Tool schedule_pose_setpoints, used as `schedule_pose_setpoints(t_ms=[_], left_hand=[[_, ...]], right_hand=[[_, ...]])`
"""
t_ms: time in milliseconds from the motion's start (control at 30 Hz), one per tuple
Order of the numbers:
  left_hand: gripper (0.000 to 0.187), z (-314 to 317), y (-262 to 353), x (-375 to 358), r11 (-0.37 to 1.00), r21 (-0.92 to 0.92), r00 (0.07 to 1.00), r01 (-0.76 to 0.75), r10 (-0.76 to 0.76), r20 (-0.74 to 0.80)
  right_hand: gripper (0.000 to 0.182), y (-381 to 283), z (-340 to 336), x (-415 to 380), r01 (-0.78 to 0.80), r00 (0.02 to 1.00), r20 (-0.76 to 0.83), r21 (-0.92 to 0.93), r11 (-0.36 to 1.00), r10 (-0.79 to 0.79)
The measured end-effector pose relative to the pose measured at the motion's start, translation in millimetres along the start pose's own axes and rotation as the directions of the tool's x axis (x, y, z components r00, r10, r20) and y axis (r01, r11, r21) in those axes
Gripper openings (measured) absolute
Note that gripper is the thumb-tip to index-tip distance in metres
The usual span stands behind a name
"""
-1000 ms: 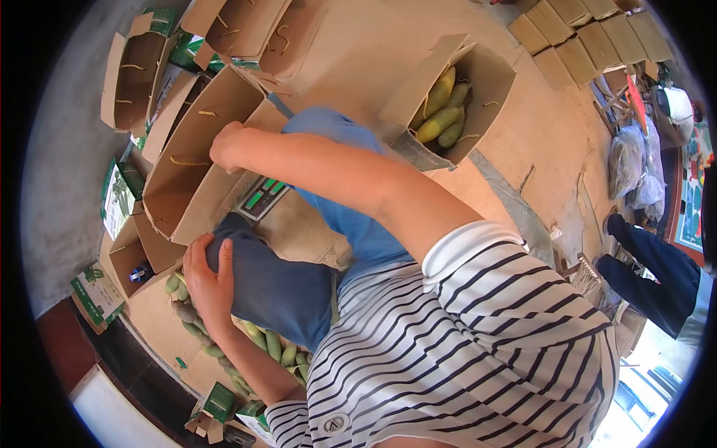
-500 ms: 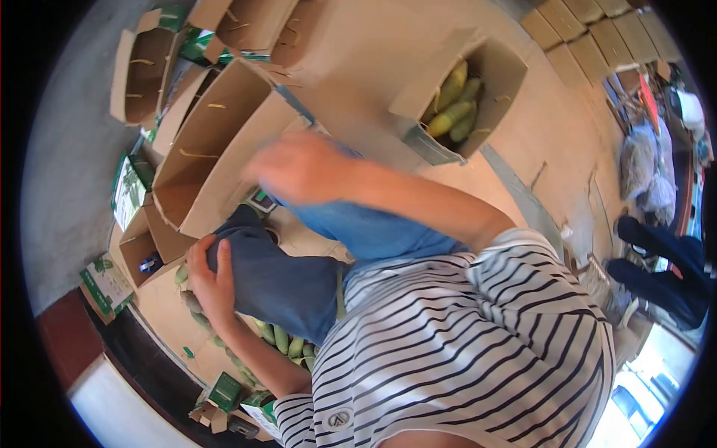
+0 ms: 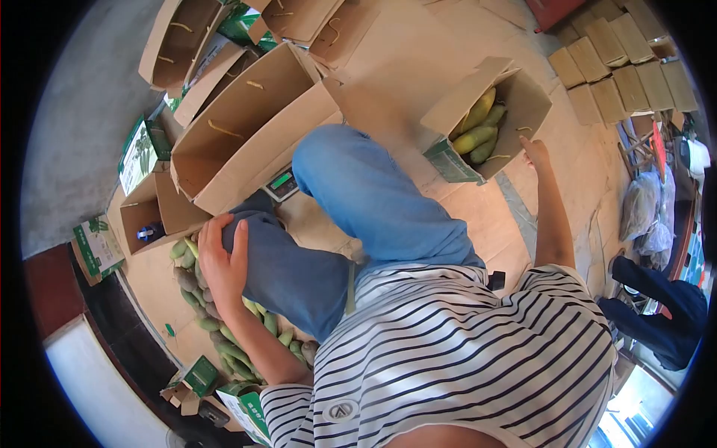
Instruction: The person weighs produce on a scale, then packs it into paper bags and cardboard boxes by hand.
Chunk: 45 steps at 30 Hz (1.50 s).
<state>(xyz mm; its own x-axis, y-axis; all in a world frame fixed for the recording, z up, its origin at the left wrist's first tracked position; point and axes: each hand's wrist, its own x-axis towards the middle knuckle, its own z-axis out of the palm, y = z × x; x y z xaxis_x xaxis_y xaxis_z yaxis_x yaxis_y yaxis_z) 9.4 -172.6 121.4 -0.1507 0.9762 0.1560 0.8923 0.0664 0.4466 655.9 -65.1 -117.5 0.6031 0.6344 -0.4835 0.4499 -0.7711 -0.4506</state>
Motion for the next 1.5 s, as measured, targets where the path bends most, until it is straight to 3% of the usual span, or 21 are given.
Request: schedule_pose_setpoints(t_ms=[100, 167, 267, 367, 500, 533, 600, 633, 733, 1033, 1167, 1400, 1500], left_hand=[[0.019, 0.0, -4.4, -0.6, 0.999, 0.022, 0.999, -0.041, 0.041, -0.013], [0.021, -0.6, -8.1, -1.8, 1.000, 0.005, 0.998, -0.027, 0.028, -0.051], [0.022, -3.6, -6.4, -5.7, 0.999, 0.035, 0.994, -0.026, 0.029, -0.104], [0.022, -4.1, -6.2, -6.4, 0.999, 0.017, 0.992, -0.027, 0.029, -0.126], [0.021, -0.5, -13.2, -6.4, 0.999, -0.015, 0.994, -0.038, 0.036, -0.107], [0.020, -0.3, -15.7, -7.0, 0.999, -0.011, 0.995, -0.036, 0.035, -0.096], [0.021, -1.4, -17.0, -8.1, 0.999, -0.048, 0.999, -0.005, 0.003, -0.039], [0.021, -2.2, -14.6, -9.2, 0.998, -0.069, 0.999, 0.005, -0.007, -0.032], [0.023, -0.4, -12.4, -8.2, 0.999, -0.037, 1.000, 0.000, 0.000, 0.013], [0.026, 0.0, -9.8, -5.2, 1.000, -0.007, 0.999, 0.009, -0.009, 0.042], [0.025, 0.7, -10.2, -3.6, 1.000, 0.012, 0.999, 0.002, -0.002, 0.041], [0.027, 4.0, -7.2, -0.4, 1.000, 0.004, 0.998, -0.008, 0.008, 0.062], [0.027, 5.6, -8.2, 2.2, 1.000, 0.014, 0.997, -0.023, 0.022, 0.075]], right_hand=[[0.025, 32.6, 20.1, 40.8, 0.026, 0.986, 0.153, 0.230, 0.973, -0.063], [0.019, 43.1, 23.9, 52.4, 0.080, 0.985, 0.125, 0.258, 0.963, -0.115], [0.022, 23.7, 14.3, 13.7, -0.020, 0.992, 0.125, 0.200, 0.980, -0.005], [0.020, 27.1, 16.2, 3.2, -0.082, 0.996, 0.062, 0.267, 0.960, 0.067], [0.015, 68.3, 27.3, 14.5, 0.172, 0.985, -0.017, 0.145, 0.974, -0.171], [0.016, 68.1, 29.2, 2.7, 0.141, 0.990, -0.038, 0.113, 0.984, -0.138], [0.018, 88.4, 38.9, -6.8, 0.124, 0.986, -0.137, 0.224, 0.967, -0.095], [0.018, 58.4, 28.6, -50.9, 0.038, 0.996, -0.088, 0.299, 0.954, -0.012], [0.019, 70.5, 30.8, -52.6, -0.069, 0.993, -0.054, 0.458, 0.886, 0.106], [0.024, 79.5, -16.8, -9.5, -0.018, 0.997, -0.071, 0.104, 0.994, 0.026], [0.027, 100.2, -35.5, -17.4, 0.084, 0.994, -0.073, 0.064, 0.994, -0.079], [0.022, 157.6, -43.7, -51.8, -0.054, 0.997, -0.034, 0.341, 0.938, 0.069], [0.019, 171.6, -55.5, -67.8, -0.066, 0.993, -0.067, 0.323, 0.944, 0.093]])
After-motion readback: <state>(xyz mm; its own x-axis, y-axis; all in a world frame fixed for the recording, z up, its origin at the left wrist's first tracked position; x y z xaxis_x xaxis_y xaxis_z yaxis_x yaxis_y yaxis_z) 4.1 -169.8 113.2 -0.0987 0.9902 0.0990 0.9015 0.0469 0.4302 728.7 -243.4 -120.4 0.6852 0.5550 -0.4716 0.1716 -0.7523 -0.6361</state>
